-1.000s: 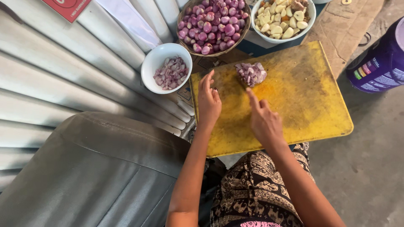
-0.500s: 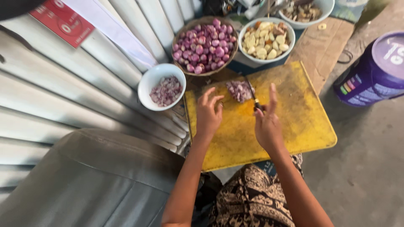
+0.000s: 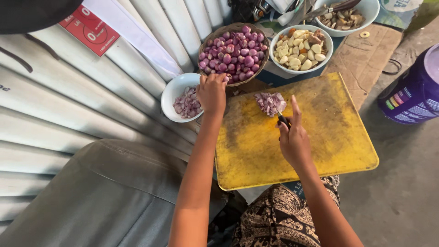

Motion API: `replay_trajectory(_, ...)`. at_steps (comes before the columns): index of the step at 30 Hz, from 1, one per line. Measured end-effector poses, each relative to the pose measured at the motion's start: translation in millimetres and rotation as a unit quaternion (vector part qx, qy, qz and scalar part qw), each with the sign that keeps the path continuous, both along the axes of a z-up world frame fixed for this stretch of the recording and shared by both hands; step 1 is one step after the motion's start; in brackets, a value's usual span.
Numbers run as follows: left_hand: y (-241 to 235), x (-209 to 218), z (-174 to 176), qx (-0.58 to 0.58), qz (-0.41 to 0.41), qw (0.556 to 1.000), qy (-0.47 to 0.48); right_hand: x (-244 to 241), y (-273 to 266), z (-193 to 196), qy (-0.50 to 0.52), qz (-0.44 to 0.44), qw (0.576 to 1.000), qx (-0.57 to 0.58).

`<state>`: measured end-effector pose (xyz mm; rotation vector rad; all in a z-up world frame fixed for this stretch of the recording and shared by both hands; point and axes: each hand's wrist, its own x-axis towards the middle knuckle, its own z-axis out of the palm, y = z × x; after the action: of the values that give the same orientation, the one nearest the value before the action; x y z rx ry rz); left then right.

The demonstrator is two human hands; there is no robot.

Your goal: The person slices a shallot on a yellow cutting board using a knife, moving the sliced pieces to a pile and then reaching into a bowl of whole shallots to pick up another one.

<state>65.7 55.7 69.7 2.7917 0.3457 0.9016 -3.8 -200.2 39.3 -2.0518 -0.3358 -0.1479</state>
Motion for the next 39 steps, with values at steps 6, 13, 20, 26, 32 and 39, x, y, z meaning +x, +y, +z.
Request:
replay_trajectory(6, -22, -24, -2, -0.244, -0.121, 0.958, -0.088, 2, 2, -5, -0.006, -0.017, 1.0, 0.017)
replay_trajectory(13, -62, -61, -39, -0.614, -0.235, 0.753, -0.015, 11, 7, -1, 0.026, 0.0, 0.997, 0.07)
replay_trajectory(20, -61, -85, -63, -0.651, -0.239, 0.714, 0.097, 7, 13, -13, -0.021, 0.059, 0.995, 0.084)
replay_trajectory(26, -37, -96, -83, -0.629, -0.259, 0.719, 0.141, 1, 14, -8, -0.004, 0.099, 0.995, 0.028)
replay_trajectory(32, -9, -111, -78, -0.636, -0.294, 0.697, 0.155, 6, 19, -17, 0.143, 0.165, 0.971, 0.102)
replay_trajectory(39, -5, -114, -29, -0.486, -0.106, 0.863, 0.094, 15, 46, -21, 0.05, 0.067, 0.996, -0.035)
